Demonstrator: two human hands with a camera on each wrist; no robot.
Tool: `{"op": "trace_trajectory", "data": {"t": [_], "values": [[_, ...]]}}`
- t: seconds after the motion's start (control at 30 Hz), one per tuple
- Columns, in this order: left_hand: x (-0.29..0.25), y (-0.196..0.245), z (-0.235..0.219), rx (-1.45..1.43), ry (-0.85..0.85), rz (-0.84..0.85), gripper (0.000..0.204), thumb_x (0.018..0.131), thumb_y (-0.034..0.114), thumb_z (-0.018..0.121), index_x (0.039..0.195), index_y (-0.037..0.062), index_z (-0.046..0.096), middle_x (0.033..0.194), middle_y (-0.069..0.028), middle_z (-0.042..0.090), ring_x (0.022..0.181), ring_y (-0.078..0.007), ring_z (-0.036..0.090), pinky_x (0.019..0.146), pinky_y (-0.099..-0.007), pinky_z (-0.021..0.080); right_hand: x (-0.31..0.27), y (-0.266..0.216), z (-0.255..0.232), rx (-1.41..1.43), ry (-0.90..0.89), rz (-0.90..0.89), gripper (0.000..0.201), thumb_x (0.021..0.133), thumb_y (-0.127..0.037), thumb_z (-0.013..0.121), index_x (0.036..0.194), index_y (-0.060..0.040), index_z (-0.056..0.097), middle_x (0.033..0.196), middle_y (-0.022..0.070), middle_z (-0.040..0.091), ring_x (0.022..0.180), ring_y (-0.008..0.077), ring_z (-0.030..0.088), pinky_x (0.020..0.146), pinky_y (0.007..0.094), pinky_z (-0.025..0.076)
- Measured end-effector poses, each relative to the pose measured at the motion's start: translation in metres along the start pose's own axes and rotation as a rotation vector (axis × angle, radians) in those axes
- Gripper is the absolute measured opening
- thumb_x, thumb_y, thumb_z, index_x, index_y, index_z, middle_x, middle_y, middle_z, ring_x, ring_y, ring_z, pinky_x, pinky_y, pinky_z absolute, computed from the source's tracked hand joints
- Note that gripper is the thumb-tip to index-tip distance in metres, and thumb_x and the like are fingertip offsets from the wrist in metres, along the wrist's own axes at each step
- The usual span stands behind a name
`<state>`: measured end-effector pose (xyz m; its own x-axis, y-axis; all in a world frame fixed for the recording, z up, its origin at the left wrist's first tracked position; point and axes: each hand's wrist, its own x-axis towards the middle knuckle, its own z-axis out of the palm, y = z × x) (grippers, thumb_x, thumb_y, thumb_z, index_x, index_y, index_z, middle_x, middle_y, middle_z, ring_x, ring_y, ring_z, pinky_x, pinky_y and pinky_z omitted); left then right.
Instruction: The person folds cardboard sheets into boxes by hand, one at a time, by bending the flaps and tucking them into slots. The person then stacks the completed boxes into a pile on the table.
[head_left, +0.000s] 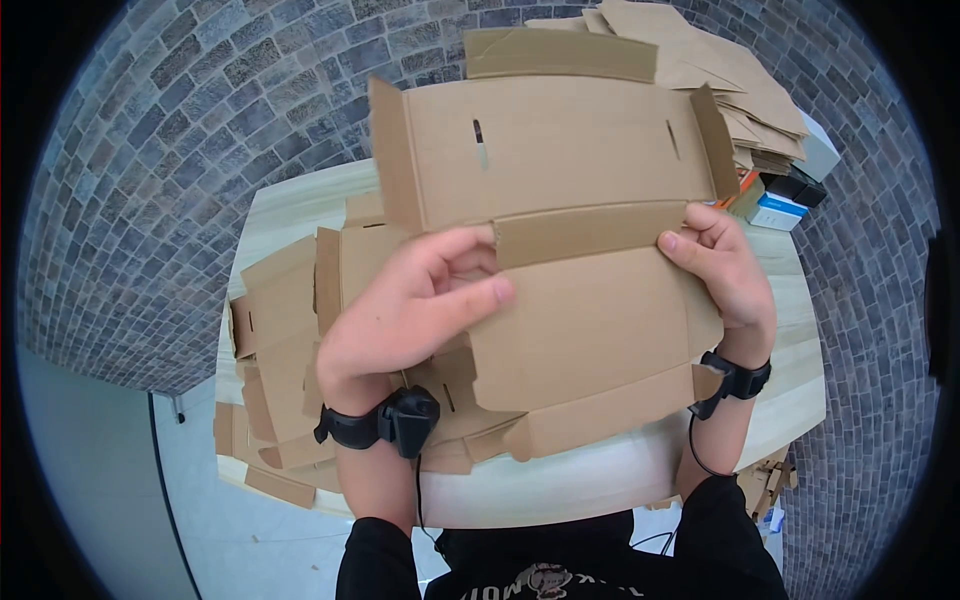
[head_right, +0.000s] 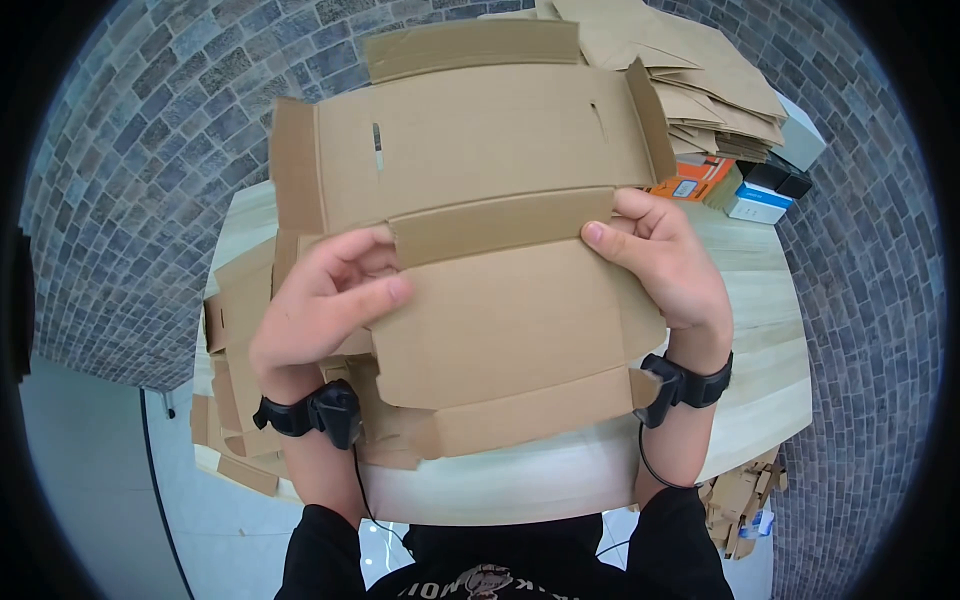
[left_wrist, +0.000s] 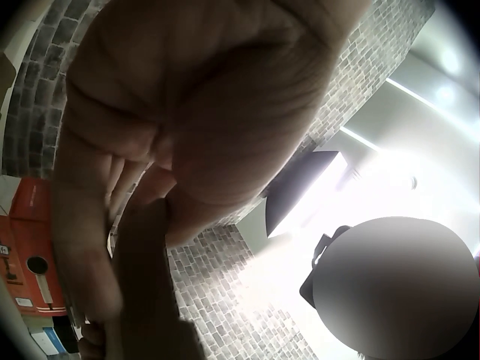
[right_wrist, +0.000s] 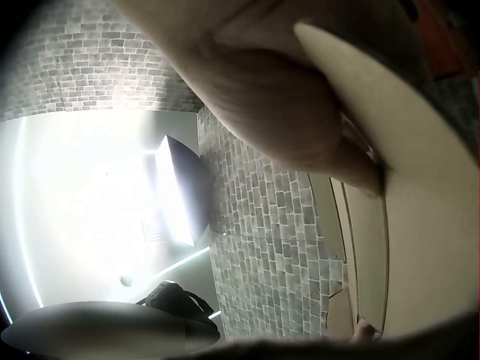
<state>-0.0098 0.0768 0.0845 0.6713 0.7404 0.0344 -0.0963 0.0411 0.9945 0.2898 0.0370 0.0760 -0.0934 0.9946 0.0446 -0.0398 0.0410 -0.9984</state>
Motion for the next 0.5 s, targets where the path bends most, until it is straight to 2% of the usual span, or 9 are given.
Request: {"op": "trace_trajectory", "data": {"t": [0.03,0.07,0.13,0.2,0.27,0.4,0.47,0.5], "values": [[0.001,-0.002,0.002,-0.084,0.079,0.094,0.029,0.089,0.002,0.06,0.116,-0.0066,0.053,0.107,-0.009,0.064,0.097,-0.0113,0.06,0.083,-0.0233,0.048,0.0,-0.003,0.005,0.049,-0.036,0.013,0.026,0.091,-0.009,0.06,0.113,0.0052,0.058,0.096,0.0103,0.069,0.081,0.0096,0.065,0.07,0.0227,0.052],[0.003,-0.002,0.001,-0.084,0.078,0.092,0.029,0.089,0.002,0.06,0.116,-0.0066,0.053,0.107,-0.009,0.064,0.097,-0.0113,0.06,0.083,-0.0233,0.048,0.0,-0.005,0.009,0.097,-0.071,0.026,0.03,0.091,-0.008,0.058,0.117,0.0056,0.055,0.098,0.0114,0.068,0.083,0.0108,0.066,0.072,0.0233,0.053],[0.007,-0.001,-0.003,-0.13,0.179,0.082,0.028,0.088,-0.001,0.059,0.115,-0.0075,0.054,0.107,-0.01,0.065,0.097,-0.0119,0.061,0.083,-0.0246,0.05,0.001,-0.004,0.012,0.141,-0.085,0.027,0.032,0.091,-0.007,0.058,0.121,0.0055,0.052,0.101,0.0124,0.067,0.085,0.0117,0.066,0.072,0.0237,0.053],[0.01,-0.003,-0.006,-0.096,0.205,0.099,0.025,0.088,-0.002,0.057,0.112,-0.0065,0.056,0.105,-0.0089,0.065,0.094,-0.0112,0.062,0.08,-0.0248,0.05,0.001,-0.004,0.016,0.184,-0.101,0.028,0.035,0.091,-0.007,0.057,0.124,0.0055,0.05,0.103,0.0134,0.066,0.086,0.0126,0.066,0.073,0.024,0.053],[0.011,-0.004,-0.008,0.066,0.325,0.075,0.021,0.088,-0.001,0.056,0.108,-0.0052,0.057,0.104,-0.0079,0.065,0.092,-0.0105,0.061,0.078,-0.0248,0.05,0.001,-0.005,0.019,0.38,-0.123,-0.003,0.038,0.089,-0.006,0.056,0.125,0.0053,0.048,0.11,0.014,0.064,0.091,0.0135,0.066,0.075,0.0246,0.053],[0.014,-0.006,0.0,0.188,0.446,0.072,0.018,0.088,0.003,0.057,0.105,-0.0042,0.058,0.1,-0.0057,0.066,0.089,-0.0079,0.06,0.074,-0.0226,0.049,0.007,-0.003,0.03,0.477,-0.131,-0.011,0.041,0.087,-0.007,0.058,0.125,0.0041,0.048,0.112,0.0122,0.063,0.093,0.0133,0.064,0.078,0.0249,0.052],[0.017,-0.005,0.01,0.15,0.449,0.144,0.021,0.089,0.009,0.06,0.104,-0.004,0.057,0.097,-0.0053,0.067,0.08,-0.0042,0.06,0.062,-0.0195,0.048,0.011,0.007,0.04,0.353,0.003,0.008,0.043,0.086,-0.008,0.06,0.126,0.0024,0.048,0.111,0.0095,0.063,0.095,0.0126,0.062,0.081,0.0253,0.05],[0.02,-0.006,0.013,0.151,0.448,0.142,0.021,0.089,0.009,0.06,0.104,-0.004,0.057,0.097,-0.0053,0.067,0.08,-0.0042,0.06,0.062,-0.0195,0.048,0.011,0.01,0.045,0.283,0.078,0.009,0.044,0.086,-0.008,0.061,0.127,0.0013,0.048,0.113,0.0092,0.062,0.097,0.0128,0.061,0.082,0.0258,0.049]]}}
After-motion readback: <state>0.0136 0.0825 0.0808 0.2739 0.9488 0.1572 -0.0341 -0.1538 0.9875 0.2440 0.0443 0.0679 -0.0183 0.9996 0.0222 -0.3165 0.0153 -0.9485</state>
